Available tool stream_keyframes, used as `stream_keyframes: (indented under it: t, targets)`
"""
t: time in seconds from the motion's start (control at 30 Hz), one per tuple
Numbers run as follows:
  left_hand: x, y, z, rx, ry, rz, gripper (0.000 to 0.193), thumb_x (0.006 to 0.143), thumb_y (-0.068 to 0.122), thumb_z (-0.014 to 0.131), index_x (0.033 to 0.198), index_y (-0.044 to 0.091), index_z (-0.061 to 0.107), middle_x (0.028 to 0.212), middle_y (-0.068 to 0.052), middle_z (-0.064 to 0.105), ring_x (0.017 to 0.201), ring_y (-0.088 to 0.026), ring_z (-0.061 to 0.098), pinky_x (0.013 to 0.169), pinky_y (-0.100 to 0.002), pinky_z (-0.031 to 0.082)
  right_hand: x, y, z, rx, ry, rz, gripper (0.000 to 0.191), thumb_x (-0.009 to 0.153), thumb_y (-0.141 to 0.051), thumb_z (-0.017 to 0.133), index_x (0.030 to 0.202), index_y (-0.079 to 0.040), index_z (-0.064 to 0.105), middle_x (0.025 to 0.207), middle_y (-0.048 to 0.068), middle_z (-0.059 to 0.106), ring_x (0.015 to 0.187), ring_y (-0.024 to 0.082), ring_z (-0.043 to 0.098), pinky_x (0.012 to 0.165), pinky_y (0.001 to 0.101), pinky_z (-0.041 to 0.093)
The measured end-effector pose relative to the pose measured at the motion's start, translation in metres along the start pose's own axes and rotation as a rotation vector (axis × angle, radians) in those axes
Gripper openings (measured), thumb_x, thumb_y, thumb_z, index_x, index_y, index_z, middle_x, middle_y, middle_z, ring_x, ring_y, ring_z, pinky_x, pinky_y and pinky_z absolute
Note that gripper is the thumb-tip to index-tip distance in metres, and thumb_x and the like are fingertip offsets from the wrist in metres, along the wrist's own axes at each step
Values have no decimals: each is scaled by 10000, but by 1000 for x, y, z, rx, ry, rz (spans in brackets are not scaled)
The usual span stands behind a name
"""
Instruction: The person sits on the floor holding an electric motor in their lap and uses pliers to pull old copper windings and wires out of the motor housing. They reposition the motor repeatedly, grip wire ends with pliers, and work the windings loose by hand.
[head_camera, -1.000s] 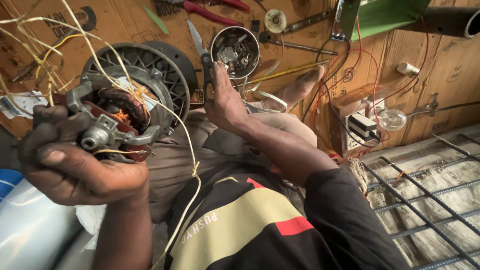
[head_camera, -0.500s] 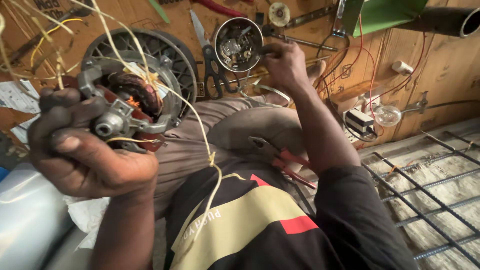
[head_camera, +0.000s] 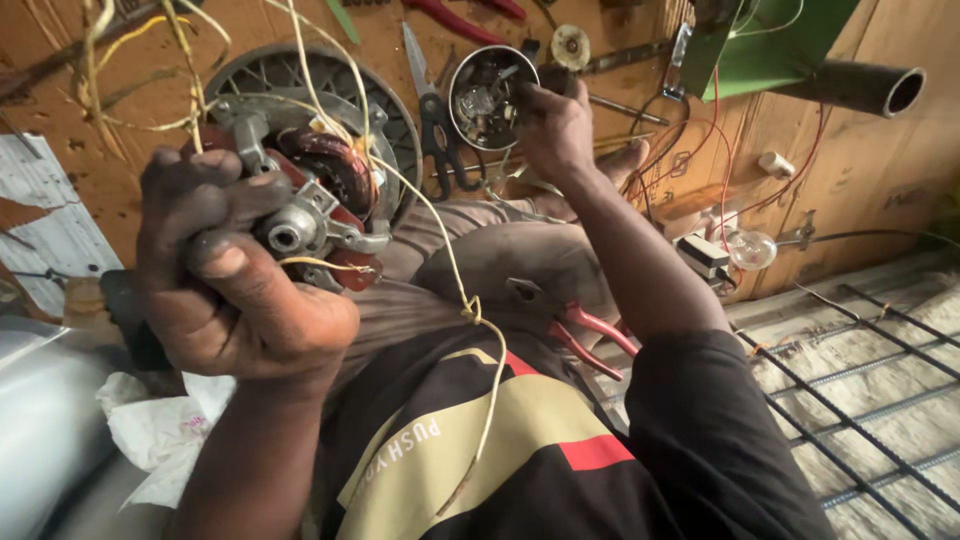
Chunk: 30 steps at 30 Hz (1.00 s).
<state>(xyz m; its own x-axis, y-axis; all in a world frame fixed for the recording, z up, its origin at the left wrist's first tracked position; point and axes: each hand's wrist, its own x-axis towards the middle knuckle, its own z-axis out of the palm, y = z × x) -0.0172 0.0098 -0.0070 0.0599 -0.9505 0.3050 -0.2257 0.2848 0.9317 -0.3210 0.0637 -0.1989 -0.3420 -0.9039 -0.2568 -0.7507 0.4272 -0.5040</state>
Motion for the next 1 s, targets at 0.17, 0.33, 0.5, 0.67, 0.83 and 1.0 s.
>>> stream_keyframes:
  t: [0.17,0.33,0.5,0.67,0.83,1.0]
  targets:
    - [-1,1,0,1,-10,4,248,1209,249,416,1337,43,470,999,-108,701,1160,-180,601,1191,-360,363,-4,7,-11,-62,-127,104,261,809,-192,766,1055,-137,830,1104,198,697,1140,357,607,1032,422,487]
    - [0,2,-1,17,-17,-8,252,1208,250,412,1335,40,466,1029,-105,700,1147,-165,602,1183,-366,377,6,-13,11,-266,-229,144,229,804,-231,791,963,-67,812,1097,245,672,1133,420,620,1031,469,496]
    - [0,3,2,-15,-1,-3,248,1207,245,420,1338,39,463,1034,-110,700,1148,-178,593,1181,-369,380,8,-45,24,-244,-140,416,371,713,-209,839,981,22,731,1346,222,493,1078,441,632,920,484,521]
    - [1,6,3,-56,-2,-29,235,1199,214,435,1338,28,477,1027,-118,701,1132,-185,586,1154,-365,404,-1,-51,29,-207,-72,381,304,776,-237,820,958,1,766,1392,204,473,1081,440,641,955,494,504]
    - [4,3,3,-107,17,6,210,1184,167,444,1315,12,497,1051,-121,703,1122,-193,598,1161,-370,398,-2,-34,26,-167,53,233,250,756,-174,786,931,5,785,1257,240,579,1026,427,661,935,464,523]
    - [2,2,1,-117,4,-22,203,1198,157,443,1323,15,518,1059,-134,710,1155,-193,593,1188,-346,371,-21,1,-27,269,-217,301,202,871,-127,744,1031,-5,752,1072,137,719,963,269,698,862,369,563]
